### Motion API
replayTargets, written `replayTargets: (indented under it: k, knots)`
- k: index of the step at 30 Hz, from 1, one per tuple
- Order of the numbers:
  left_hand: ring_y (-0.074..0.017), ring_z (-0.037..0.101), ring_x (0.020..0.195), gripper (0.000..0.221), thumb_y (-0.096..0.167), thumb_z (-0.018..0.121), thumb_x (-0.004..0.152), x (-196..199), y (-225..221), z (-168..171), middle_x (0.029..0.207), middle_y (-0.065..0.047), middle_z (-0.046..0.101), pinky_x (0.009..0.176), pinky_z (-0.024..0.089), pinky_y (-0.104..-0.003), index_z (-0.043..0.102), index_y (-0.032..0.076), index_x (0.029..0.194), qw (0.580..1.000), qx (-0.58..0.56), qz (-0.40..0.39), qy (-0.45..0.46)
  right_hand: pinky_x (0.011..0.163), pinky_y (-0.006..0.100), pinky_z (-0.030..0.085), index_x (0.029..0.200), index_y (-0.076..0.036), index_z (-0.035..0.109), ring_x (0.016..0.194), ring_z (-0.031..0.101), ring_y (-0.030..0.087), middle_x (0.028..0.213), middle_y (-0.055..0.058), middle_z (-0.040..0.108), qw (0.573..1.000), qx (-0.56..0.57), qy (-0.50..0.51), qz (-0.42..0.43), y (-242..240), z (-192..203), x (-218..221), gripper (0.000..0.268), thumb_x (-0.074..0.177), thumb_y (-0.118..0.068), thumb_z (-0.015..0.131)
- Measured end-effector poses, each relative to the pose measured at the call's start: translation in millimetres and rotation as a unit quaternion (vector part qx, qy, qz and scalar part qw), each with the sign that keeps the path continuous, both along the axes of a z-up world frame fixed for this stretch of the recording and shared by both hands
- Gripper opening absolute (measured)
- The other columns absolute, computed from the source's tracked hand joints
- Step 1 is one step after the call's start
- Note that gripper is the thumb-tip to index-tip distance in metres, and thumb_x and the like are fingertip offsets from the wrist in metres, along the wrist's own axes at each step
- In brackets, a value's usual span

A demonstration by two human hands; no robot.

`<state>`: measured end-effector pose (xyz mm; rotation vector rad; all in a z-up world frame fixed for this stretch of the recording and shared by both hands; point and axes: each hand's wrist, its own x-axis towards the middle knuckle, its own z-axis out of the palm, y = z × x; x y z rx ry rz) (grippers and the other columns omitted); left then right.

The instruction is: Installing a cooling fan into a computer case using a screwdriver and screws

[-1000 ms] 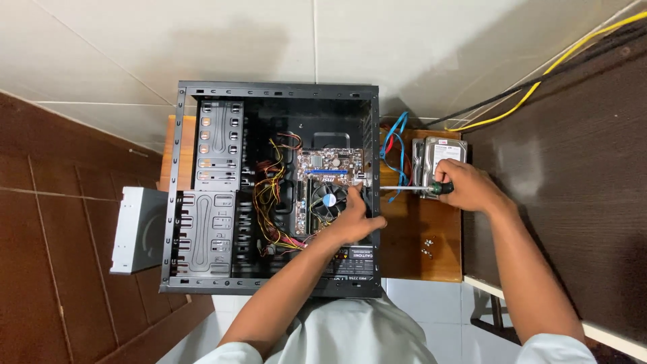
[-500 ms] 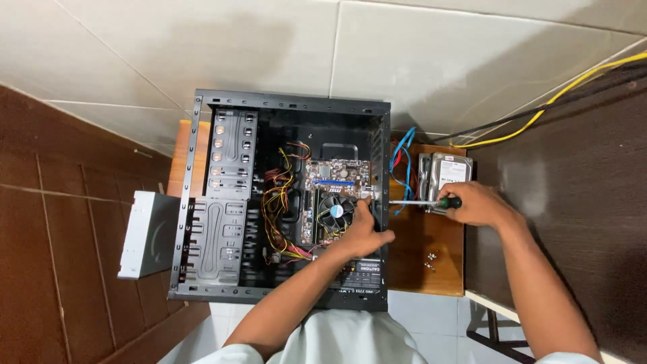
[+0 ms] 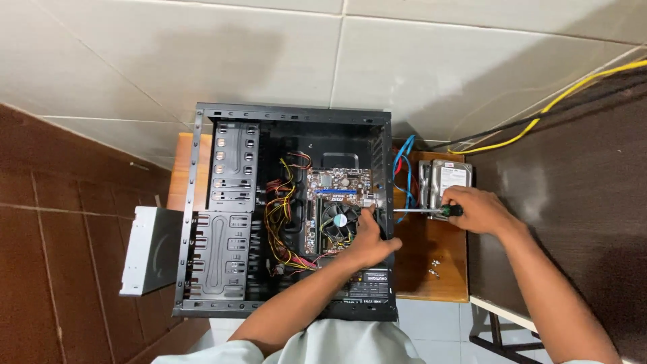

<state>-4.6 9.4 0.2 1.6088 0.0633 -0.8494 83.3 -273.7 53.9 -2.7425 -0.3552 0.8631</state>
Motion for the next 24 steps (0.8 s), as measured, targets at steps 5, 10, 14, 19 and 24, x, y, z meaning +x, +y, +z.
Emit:
replayTargets:
  k: [5,10,14,19,24]
  knots:
    - [-0.0644,-0.005,0.148,0.113,0.029,0.067,0.091,1,0,4,0.158,-0.042,-0.017,0.119,0.018,-0.076,-0.019,0.001,0.158,0.999,-0.045,0.003,-0.008,0.091,0.046,0.055,0.112,-0.009,0.071,0.107,0.070,0.033,0.109,0.016,0.077,0.998,0.042,0.040,-0.033,7,8,-2,0.021,0.092,-0.012,0.066]
    - [-0.0608,-0.003,0.150,0.119,0.034,0.069,0.088,0,-4,-20,0.160,-0.039,-0.017,0.120,0.019,-0.073,-0.022,0.001,0.157,1.000,-0.025,-0.009,-0.014,0.095,0.047,0.053,0.119,-0.010,0.070,0.108,0.069,0.035,0.112,0.016,0.077,0.996,0.067,0.054,-0.026,13,17,-6,0.024,0.096,-0.012,0.062]
    - [-0.0616,0.006,0.149,0.118,0.036,0.070,0.086,-1,0,-5,0.160,-0.038,-0.011,0.119,0.024,-0.073,-0.017,0.002,0.158,0.999,-0.025,-0.003,-0.030,0.097,0.053,0.051,0.124,-0.010,0.055,0.111,0.067,0.038,0.125,0.022,0.069,0.990,0.080,0.084,-0.076,-12,-24,-6,0.032,0.094,-0.012,0.067]
    - [-0.0580,0.016,0.148,0.115,0.039,0.072,0.082,-5,-2,-12,0.160,-0.035,-0.001,0.119,0.028,-0.069,-0.007,0.005,0.159,0.999,-0.019,0.015,-0.031,0.099,0.053,0.051,0.116,-0.008,0.053,0.121,0.061,0.039,0.121,0.019,0.060,0.991,0.089,0.071,-0.065,-22,-44,-8,0.038,0.087,-0.013,0.078]
    - [-0.0572,0.013,0.149,0.117,0.041,0.072,0.080,0,-4,-13,0.162,-0.033,-0.003,0.121,0.025,-0.067,-0.007,0.006,0.159,1.000,-0.015,0.009,-0.021,0.101,0.052,0.049,0.111,-0.006,0.054,0.123,0.058,0.039,0.116,0.018,0.056,0.990,0.104,0.072,-0.065,-20,-41,-6,0.035,0.087,-0.012,0.079]
